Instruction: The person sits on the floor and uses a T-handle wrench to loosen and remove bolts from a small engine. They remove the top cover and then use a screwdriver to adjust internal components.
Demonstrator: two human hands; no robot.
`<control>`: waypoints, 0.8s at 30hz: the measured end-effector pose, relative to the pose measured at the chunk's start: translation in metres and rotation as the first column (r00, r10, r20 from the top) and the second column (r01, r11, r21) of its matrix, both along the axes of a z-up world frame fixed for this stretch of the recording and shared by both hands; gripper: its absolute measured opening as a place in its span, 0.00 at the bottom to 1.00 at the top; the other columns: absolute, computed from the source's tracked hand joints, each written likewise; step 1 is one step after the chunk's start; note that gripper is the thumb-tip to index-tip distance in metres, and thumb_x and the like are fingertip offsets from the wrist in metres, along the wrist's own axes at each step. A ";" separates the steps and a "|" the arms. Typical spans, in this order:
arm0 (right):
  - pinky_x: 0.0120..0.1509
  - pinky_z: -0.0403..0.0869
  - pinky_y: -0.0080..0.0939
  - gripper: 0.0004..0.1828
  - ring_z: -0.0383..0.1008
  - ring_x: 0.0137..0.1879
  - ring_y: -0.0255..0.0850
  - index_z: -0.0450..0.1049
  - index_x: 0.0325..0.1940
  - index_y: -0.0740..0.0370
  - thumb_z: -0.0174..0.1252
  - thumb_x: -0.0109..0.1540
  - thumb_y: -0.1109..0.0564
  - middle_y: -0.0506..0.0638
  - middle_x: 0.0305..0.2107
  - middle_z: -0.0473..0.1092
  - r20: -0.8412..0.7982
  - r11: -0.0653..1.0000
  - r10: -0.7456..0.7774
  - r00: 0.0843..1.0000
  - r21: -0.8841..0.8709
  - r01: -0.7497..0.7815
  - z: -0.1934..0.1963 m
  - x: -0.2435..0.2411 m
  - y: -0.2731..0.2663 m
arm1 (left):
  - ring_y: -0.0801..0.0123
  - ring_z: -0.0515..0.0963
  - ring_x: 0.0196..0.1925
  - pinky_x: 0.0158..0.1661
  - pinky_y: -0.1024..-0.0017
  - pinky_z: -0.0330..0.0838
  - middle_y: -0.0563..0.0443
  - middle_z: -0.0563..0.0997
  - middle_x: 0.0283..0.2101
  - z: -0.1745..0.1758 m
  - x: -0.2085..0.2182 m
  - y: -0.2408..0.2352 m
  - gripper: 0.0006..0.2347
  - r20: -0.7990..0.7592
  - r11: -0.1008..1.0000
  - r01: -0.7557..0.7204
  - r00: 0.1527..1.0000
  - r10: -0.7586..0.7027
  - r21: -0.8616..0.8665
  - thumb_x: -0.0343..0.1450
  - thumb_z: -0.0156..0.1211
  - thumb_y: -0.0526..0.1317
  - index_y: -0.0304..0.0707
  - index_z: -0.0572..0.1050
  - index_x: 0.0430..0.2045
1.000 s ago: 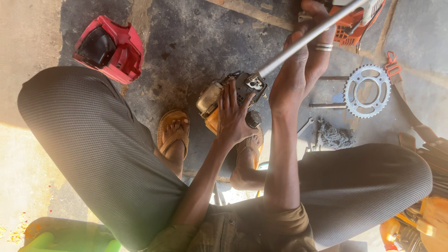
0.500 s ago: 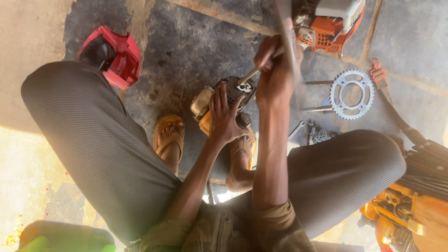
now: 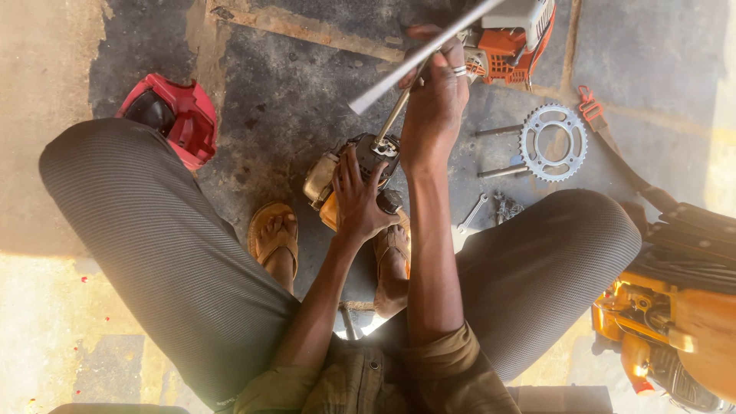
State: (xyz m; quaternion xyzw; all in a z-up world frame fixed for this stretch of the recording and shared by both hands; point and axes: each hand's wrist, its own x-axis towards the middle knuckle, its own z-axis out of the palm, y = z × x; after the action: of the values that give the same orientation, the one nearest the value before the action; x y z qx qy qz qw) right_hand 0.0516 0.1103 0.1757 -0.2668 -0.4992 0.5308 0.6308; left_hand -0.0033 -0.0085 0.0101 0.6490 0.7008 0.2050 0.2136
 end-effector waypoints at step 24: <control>0.32 0.68 0.39 0.17 0.64 0.27 0.34 0.71 0.44 0.61 0.40 0.73 0.49 0.47 0.25 0.70 -0.223 0.932 -0.144 0.964 -0.358 0.056 -0.003 0.004 -0.001 | 0.32 0.44 0.77 0.72 0.40 0.41 0.24 0.43 0.74 -0.013 0.009 -0.002 0.52 0.072 0.996 -0.083 0.994 0.082 0.010 0.44 0.83 0.50 0.51 0.61 0.68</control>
State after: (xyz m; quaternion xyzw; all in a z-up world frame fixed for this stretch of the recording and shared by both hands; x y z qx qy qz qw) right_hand 0.0558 0.1090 0.1723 -0.3317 -0.3013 0.6065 0.6568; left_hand 0.0058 -0.0103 -0.0031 0.6131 0.7177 0.2412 0.2255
